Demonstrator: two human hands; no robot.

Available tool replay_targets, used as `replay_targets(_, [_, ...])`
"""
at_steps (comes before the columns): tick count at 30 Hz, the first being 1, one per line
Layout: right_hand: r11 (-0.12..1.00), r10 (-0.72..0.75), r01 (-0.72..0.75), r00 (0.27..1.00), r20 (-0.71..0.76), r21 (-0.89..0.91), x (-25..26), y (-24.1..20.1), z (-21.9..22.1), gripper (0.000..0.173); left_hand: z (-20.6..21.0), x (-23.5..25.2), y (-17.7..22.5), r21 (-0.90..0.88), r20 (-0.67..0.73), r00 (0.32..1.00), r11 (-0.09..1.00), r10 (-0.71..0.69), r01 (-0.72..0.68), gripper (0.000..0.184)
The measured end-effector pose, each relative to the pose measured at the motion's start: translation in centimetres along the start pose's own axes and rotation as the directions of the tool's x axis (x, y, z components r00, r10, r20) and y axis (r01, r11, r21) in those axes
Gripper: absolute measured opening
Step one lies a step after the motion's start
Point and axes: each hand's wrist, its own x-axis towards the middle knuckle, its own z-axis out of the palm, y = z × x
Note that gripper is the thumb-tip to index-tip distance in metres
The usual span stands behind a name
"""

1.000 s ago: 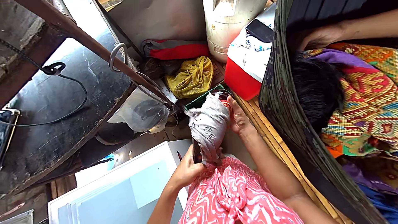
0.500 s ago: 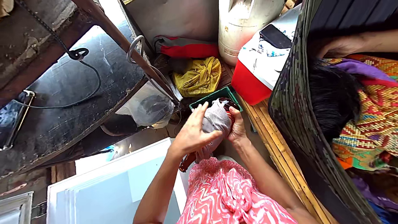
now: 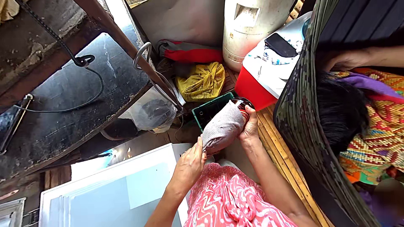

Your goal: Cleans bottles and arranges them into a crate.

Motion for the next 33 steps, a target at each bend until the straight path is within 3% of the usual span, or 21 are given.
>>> replay_targets(3, [1.000,0.003,-0.003,1.000,0.000,0.008,-0.2,0.4,0.2,0.026,-0.1,-0.7,-0.9,-0.021,-0.026,0.999,0.999,0.038,-0.038,0.054])
replay_targets(7, [0.999,0.033,-0.033,0.999,0.012,-0.018,-1.2,1.2,1.3,0.032,-1.7,1.5,0.7,-0.040,0.091,0.976,0.978,-0.199,0.203,0.113])
replay_targets(9, [0.999,0.044,-0.042,0.997,0.064,-0.022,-1.7,1.4,1.7,0.037,-2.3,3.1,1.0,-0.095,0.124,0.948,0.948,-0.292,0.304,0.125])
replay_targets(12, [0.999,0.022,-0.026,0.982,0.186,0.020,-1.3,0.8,2.2,0.043,-2.9,4.4,-0.3,-0.314,0.216,0.936,0.888,-0.278,0.336,0.126])
replay_targets(15, [0.999,0.028,-0.033,0.979,0.203,0.020,-0.9,0.1,2.3,0.052,-1.6,4.9,-1.8,-0.629,0.323,0.929,0.692,-0.180,0.353,0.123])
replay_targets(17, [0.997,0.056,-0.065,0.980,0.192,0.040,-0.7,-0.2,2.3,0.054,-0.5,4.4,-2.2,-0.798,0.330,0.941,0.510,-0.078,0.322,0.101])
replay_targets(19, [0.994,0.094,-0.104,0.979,0.183,0.046,-0.5,-0.3,2.2,0.053,0.3,4.0,-2.2,-0.831,0.328,0.943,0.456,-0.063,0.319,0.079])
replay_targets(21, [0.990,0.121,-0.132,0.976,0.179,0.048,-0.4,-0.1,1.7,0.056,0.5,3.6,-1.6,-0.759,0.343,0.929,0.541,-0.140,0.362,0.077])
replay_targets(24, [0.987,0.115,-0.131,0.979,0.168,0.090,-0.4,0.2,1.3,0.058,-0.8,3.3,-0.4,-0.490,0.345,0.895,0.760,-0.281,0.428,0.090])
replay_targets(26, [0.988,0.100,-0.116,0.984,0.146,0.101,-0.6,0.2,1.1,0.057,-1.4,2.7,0.2,-0.356,0.297,0.902,0.840,-0.314,0.410,0.085])
replay_targets(29, [0.984,0.089,-0.100,0.993,0.081,0.149,-0.7,0.4,1.0,0.048,-0.9,1.4,0.1,-0.212,0.049,0.979,0.956,-0.199,0.205,0.079])
replay_targets(33, [0.972,0.120,-0.123,0.992,0.025,0.200,-0.7,0.9,1.2,0.026,1.1,1.1,0.6,-0.040,-0.238,0.971,0.999,-0.035,0.026,0.096])
